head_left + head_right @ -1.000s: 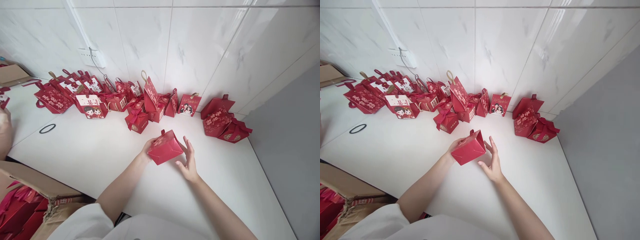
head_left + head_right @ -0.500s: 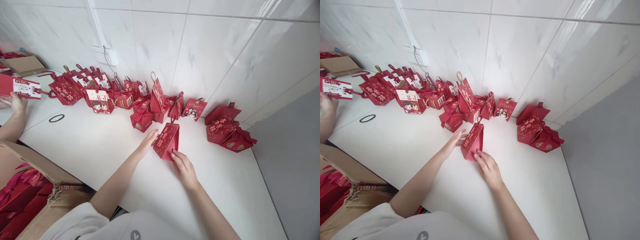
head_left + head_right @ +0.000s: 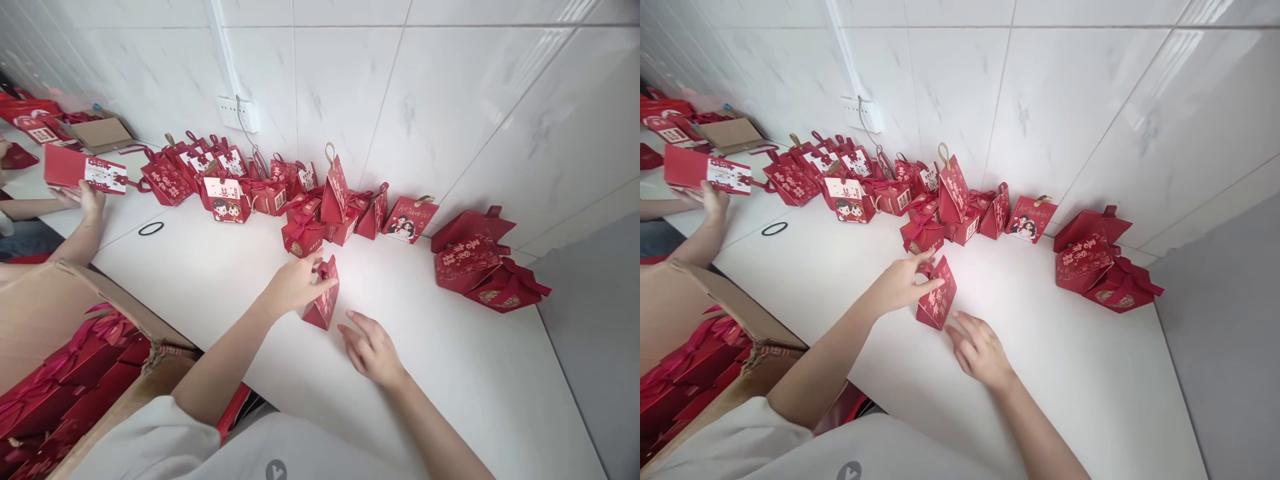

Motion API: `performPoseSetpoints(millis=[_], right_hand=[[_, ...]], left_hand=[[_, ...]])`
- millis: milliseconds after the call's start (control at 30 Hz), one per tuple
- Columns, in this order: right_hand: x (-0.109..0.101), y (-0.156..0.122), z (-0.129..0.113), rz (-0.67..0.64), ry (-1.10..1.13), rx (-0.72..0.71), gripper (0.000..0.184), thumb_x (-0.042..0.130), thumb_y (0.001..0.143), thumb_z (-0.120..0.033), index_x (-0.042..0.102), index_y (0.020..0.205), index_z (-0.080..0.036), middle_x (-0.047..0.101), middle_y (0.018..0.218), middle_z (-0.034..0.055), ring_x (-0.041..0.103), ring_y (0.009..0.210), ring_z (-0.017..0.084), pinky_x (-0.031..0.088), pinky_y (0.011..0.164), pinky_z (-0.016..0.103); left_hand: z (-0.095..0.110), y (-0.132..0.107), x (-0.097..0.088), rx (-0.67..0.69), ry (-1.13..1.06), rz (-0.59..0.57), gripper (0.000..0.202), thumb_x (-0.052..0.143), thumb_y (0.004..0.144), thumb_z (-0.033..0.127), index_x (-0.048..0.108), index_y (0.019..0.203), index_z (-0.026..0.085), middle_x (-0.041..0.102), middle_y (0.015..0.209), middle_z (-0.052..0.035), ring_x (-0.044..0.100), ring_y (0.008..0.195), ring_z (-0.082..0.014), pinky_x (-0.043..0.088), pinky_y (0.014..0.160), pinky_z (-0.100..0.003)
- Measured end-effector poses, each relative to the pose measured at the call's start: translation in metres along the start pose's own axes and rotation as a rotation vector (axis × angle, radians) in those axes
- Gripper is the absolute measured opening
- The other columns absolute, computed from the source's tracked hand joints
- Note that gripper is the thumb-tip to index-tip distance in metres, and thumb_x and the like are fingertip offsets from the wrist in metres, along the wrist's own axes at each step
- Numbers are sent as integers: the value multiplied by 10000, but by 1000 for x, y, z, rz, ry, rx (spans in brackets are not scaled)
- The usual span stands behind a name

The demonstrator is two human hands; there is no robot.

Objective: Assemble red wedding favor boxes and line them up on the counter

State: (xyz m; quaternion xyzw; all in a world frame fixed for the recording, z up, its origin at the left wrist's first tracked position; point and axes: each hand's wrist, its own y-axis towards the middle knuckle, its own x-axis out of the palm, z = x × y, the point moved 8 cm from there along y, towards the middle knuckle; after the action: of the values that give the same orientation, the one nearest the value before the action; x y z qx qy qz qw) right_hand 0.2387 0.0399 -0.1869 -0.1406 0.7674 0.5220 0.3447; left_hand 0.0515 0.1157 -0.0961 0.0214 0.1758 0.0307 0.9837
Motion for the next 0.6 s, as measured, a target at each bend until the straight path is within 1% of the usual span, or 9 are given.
performPoseSetpoints(millis=[100,133,200,300,367,433,500,533,600], right_hand=[[-6,-8,18,34,23,136,491,553,863,-120,471,1326,-262,467,1373,140,565,1163,287,583,825,454],[-7,-10,22,38,36,173,491,554,862,-118,470,1324,-261,455,1371,142,562,1162,288,581,834,459],[-9,-11,26,36,76,227,474,545,865,-112,475,1311,-255,440,1363,143,559,1165,286,572,864,467],[-11,-11,27,42,112,279,414,530,877,-117,500,1269,-245,436,1353,138,569,1162,280,557,903,472],[-15,-12,28,78,98,297,364,537,881,-135,526,1229,-241,439,1347,136,585,1139,279,550,912,480],[-18,-14,30,114,74,311,317,549,882,-162,553,1191,-234,445,1336,137,597,1117,281,541,917,496],[-19,-17,32,135,61,333,280,556,882,-186,574,1159,-222,451,1325,142,596,1112,288,529,924,514],[-20,-19,34,140,63,349,267,561,881,-195,581,1146,-216,451,1325,144,595,1110,289,525,924,518],[-20,-22,37,147,75,381,254,574,874,-205,589,1127,-205,454,1328,148,600,1096,288,524,919,520]], left_hand=[[-1,17,4,-9,140,-83,121,791,600,183,699,671,215,606,605,-39,621,970,-349,450,949,-400],[-2,23,5,-2,207,-94,142,791,584,161,659,573,211,557,542,-35,624,941,-353,455,933,-407],[-2,34,4,11,309,-98,226,805,543,126,601,481,200,500,493,-29,624,938,-364,460,918,-417],[18,36,-12,44,306,-103,235,817,507,96,593,478,163,564,568,-32,621,1010,-359,471,919,-407],[49,27,-38,62,270,-98,179,761,598,130,606,509,117,624,653,-22,634,1033,-321,483,904,-380],[88,10,-77,42,333,-67,218,600,746,171,627,578,34,648,759,-8,641,1043,-289,477,877,-356],[124,-13,-118,5,596,-56,364,417,810,198,629,700,-77,609,803,24,597,1086,-296,438,837,-347],[141,-26,-139,17,703,-24,445,316,822,204,608,810,-132,572,820,48,554,1111,-311,414,800,-352],[158,-53,-191,-64,854,141,518,231,802,209,578,954,-145,521,802,97,495,1132,-315,381,754,-333]])
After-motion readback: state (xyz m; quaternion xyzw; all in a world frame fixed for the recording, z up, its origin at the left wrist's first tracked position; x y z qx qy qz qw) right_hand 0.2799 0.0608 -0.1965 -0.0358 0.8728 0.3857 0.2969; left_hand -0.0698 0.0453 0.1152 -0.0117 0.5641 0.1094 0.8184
